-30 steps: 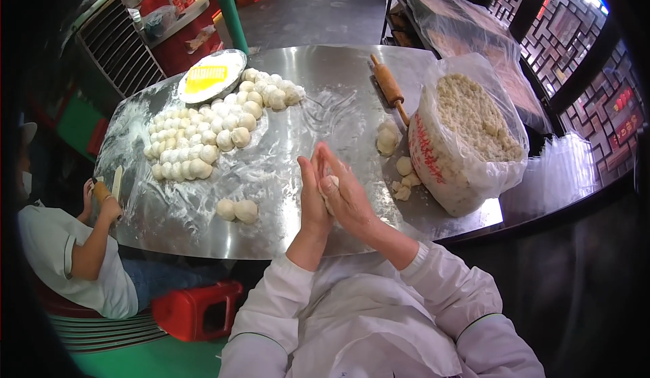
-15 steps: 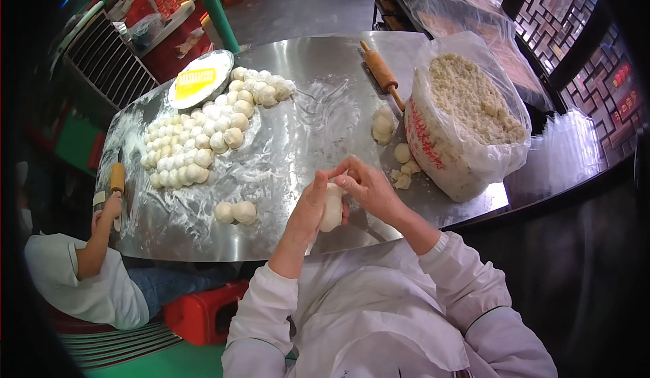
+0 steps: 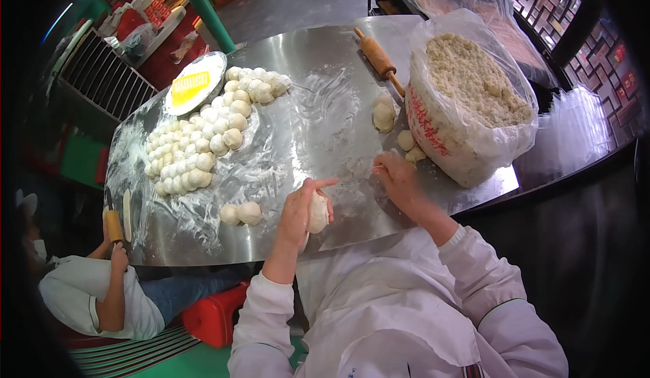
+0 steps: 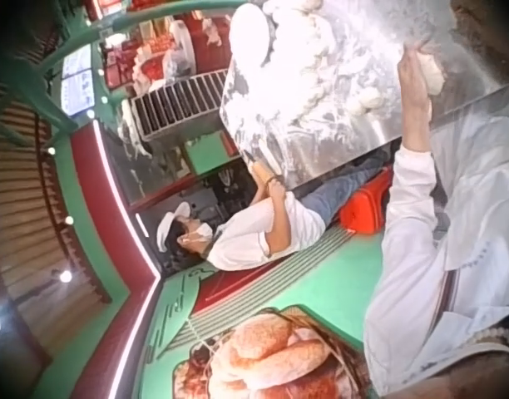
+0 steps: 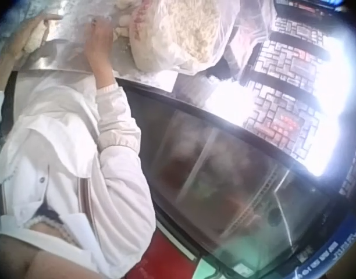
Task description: Preparing and portioning dough for buns or dumplings at a restaurant prep station.
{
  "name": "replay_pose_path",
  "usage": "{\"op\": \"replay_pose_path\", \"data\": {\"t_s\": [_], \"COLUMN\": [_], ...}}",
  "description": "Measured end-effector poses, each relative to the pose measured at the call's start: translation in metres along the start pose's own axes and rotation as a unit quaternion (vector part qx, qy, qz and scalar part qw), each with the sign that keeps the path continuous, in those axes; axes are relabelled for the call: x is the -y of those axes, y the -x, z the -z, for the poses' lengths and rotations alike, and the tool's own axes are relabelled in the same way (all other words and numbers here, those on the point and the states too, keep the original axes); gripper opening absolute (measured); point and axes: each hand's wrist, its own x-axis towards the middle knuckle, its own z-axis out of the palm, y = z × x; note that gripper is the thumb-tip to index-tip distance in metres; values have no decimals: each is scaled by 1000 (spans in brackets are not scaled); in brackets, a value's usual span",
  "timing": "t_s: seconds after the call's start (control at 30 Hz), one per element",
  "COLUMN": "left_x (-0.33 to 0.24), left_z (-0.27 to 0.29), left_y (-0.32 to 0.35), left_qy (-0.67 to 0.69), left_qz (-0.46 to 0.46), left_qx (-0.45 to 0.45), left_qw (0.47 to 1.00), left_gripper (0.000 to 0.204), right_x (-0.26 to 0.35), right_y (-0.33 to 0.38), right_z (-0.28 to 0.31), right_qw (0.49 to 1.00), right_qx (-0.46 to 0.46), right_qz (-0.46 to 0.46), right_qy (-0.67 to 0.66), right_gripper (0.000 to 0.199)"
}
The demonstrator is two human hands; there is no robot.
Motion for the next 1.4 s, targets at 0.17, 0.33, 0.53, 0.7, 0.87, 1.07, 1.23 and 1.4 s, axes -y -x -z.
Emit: {"op": "replay_pose_path", "data": {"t_s": [0.17,0.33,0.53,0.7,0.87,1.07,1.23,1.4], "left_x": [-12,-54,-20,-55,-177,-203,-156,-105], "left_z": [80,92,121,101,-98,-251,-272,-176], "left_y": [-6,-13,-10,-21,-68,-71,-66,-68], "left_qy": [-231,-566,-739,-440,-508,-335,-332,-368], "left_qz": [-56,83,-4,-6,-283,-509,-488,-417], "left_qx": [-87,-103,-53,-158,72,181,230,164], "left_qw": [967,814,671,884,810,772,774,815], "left_gripper": [40,32,40,39,45,46,50,44], "right_x": [-21,-52,-55,-53,-49,-45,-91,-51], "right_y": [29,61,64,56,64,69,81,63], "right_z": [30,44,42,43,51,27,24,39], "right_qw": [999,994,985,986,984,989,982,985], "right_qx": [-10,-36,-62,-68,-94,-79,-79,-64], "right_qz": [-26,-99,-162,-151,-139,-96,-43,-141], "right_qy": [-23,31,19,10,62,75,164,81], "right_gripper": [21,23,20,18,14,17,20,20]}}
